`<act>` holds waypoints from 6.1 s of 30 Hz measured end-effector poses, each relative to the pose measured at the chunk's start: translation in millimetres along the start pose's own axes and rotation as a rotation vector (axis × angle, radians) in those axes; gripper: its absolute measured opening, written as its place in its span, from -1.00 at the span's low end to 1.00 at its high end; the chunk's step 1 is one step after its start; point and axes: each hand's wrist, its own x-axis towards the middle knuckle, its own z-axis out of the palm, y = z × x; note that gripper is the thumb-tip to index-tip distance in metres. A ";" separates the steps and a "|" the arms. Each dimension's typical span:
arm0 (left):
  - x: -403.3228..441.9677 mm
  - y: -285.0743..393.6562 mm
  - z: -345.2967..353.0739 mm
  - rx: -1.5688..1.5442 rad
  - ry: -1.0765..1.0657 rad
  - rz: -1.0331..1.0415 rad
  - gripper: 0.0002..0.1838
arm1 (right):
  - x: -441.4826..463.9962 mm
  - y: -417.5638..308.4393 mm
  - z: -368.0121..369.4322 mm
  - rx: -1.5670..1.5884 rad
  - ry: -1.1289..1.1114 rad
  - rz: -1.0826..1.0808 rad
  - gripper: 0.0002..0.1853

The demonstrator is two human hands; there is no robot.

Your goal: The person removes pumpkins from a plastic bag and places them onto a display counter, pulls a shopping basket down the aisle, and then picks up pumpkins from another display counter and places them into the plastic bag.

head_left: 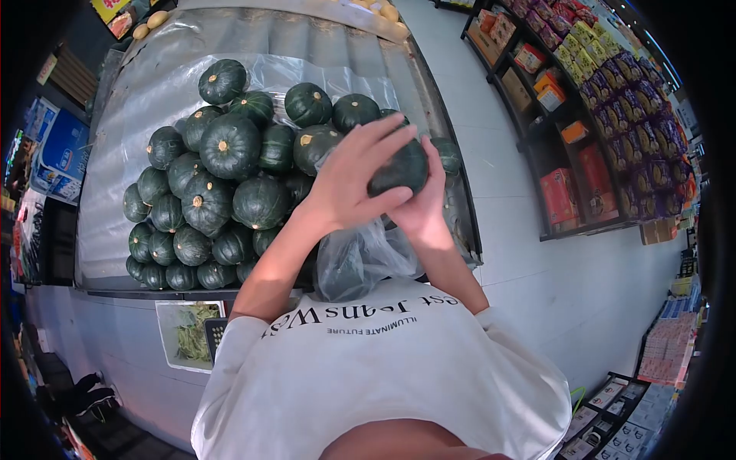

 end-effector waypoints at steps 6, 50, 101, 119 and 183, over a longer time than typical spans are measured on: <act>-14.3 -14.7 4.6 -0.578 0.669 -0.623 -0.40 | -4.0 -6.0 1.8 -0.015 -0.170 -0.056 -0.41; -40.4 17.3 20.4 -1.356 0.766 -0.887 -0.44 | 4.4 15.9 16.3 -0.372 -0.215 -0.247 -0.32; 36.1 -35.5 -122.8 0.044 0.032 -0.445 0.26 | 115.9 20.5 113.0 -0.619 -0.326 -0.031 -0.29; 64.8 -183.0 -141.6 0.670 -0.375 -0.555 0.24 | 283.7 50.5 77.7 -0.855 -0.331 -0.209 -0.32; -147.9 28.1 -24.2 0.238 -0.001 0.074 -0.73 | -50.9 40.2 -21.1 -2.046 -1.071 0.056 -0.49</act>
